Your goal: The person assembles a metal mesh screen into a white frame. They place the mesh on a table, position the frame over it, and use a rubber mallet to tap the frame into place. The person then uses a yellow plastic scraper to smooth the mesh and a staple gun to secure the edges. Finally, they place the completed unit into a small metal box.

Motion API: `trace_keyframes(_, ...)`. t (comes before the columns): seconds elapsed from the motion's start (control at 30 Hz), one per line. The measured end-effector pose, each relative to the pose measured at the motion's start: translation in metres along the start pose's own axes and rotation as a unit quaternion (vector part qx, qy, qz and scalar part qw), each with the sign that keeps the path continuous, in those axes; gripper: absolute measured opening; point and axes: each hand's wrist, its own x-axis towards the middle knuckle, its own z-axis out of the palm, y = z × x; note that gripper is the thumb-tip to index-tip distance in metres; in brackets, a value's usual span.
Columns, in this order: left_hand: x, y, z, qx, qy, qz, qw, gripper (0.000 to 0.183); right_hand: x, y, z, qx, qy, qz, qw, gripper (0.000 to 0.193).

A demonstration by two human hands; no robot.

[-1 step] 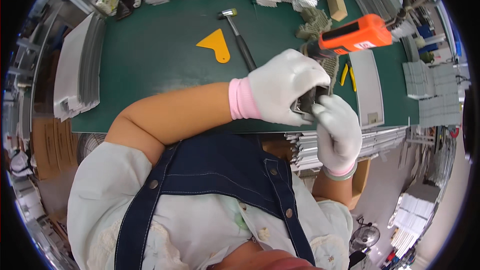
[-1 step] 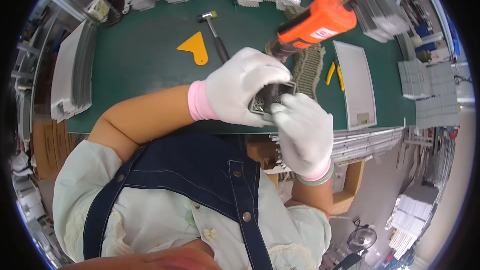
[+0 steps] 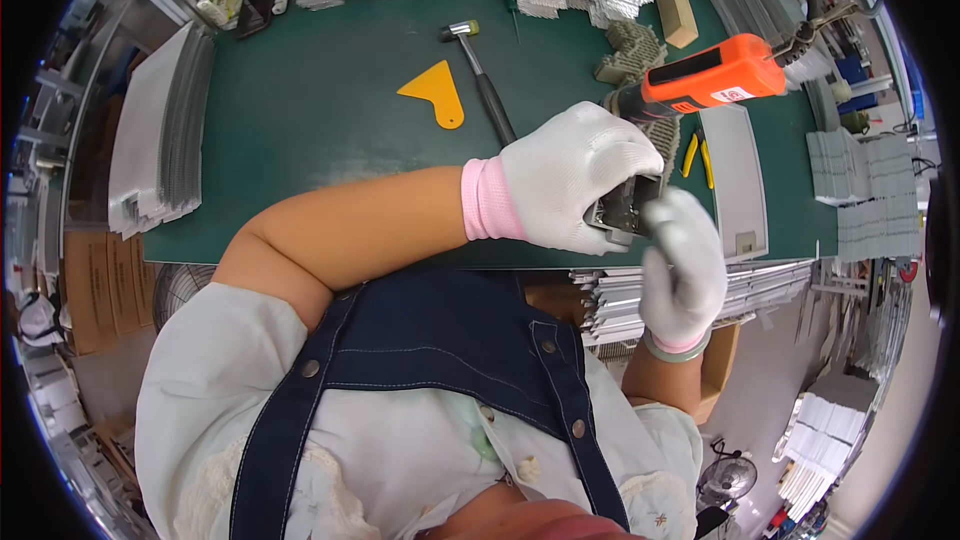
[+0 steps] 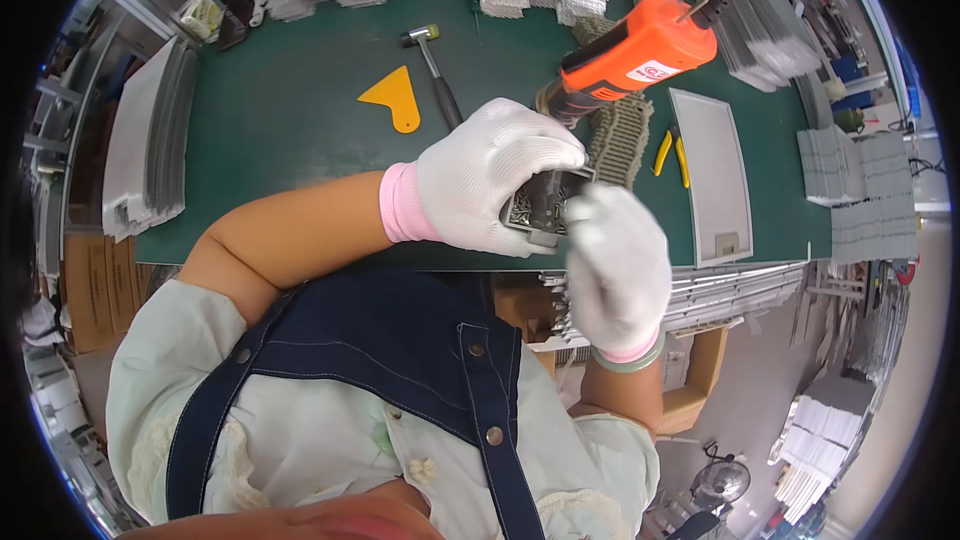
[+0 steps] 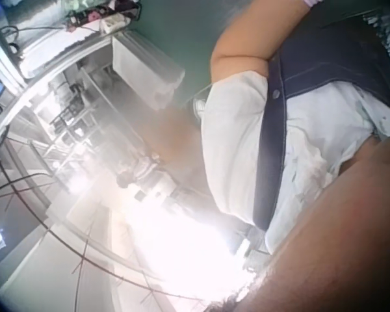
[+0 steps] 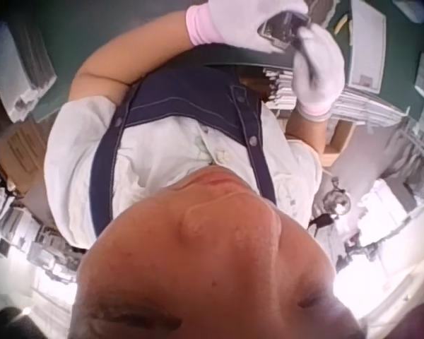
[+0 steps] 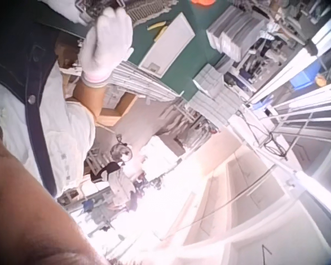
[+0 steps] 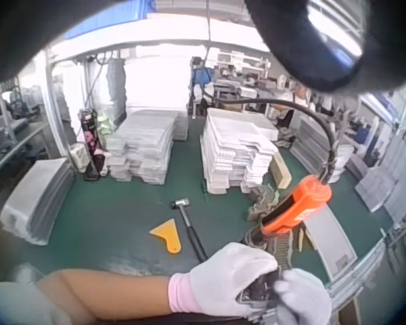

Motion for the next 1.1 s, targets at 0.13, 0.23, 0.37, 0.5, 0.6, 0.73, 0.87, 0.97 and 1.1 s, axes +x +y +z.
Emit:
trace_keyframes(0.13, -0.004, -0.014, -0.015, -0.027, 0.013, 0.011, 0.999, 0.069, -0.025, 0.046, 0.016, 0.026, 0.294, 0.273, 0.916, 0.025)
trace_keyframes(0.23, -0.019, -0.012, -0.034, -0.003, 0.049, 0.028, 0.998, 0.075, -0.021, 0.098, 0.021, -0.099, 0.201, 0.393, 0.892, 0.018)
trace_keyframes(0.37, -0.032, 0.010, -0.058, -0.046, 0.034, 0.027, 0.998, 0.065, 0.028, 0.141, 0.097, 0.006, -0.053, 0.316, 0.947, 0.028)
trace_keyframes(0.5, -0.028, 0.019, -0.064, -0.121, -0.001, 0.035, 0.992, 0.069, 0.029, 0.261, 0.230, 0.076, -0.036, 0.377, 0.922, 0.039)
trace_keyframes(0.6, -0.033, 0.026, -0.076, -0.058, 0.001, 0.005, 0.998, 0.069, 0.115, 0.186, 0.245, -0.223, -0.255, 0.488, 0.805, 0.042)
trace_keyframes(0.73, -0.030, 0.024, -0.084, -0.052, -0.025, -0.001, 0.998, 0.075, 0.105, 0.222, 0.264, -0.004, -0.255, 0.543, 0.800, 0.027)
trace_keyframes(0.87, -0.030, 0.020, -0.078, -0.041, -0.005, 0.005, 0.999, 0.078, 0.080, 0.192, 0.196, -0.077, -0.178, 0.479, 0.856, 0.025)
trace_keyframes(0.97, -0.033, 0.014, -0.074, -0.058, -0.013, 0.007, 0.998, 0.078, 0.028, 0.157, 0.095, -0.084, -0.084, 0.439, 0.891, 0.032)
trace_keyframes(1.1, -0.020, 0.004, -0.062, -0.052, -0.025, 0.029, 0.998, 0.074, -0.088, 0.162, -0.004, -0.148, 0.213, 0.558, 0.788, 0.028)
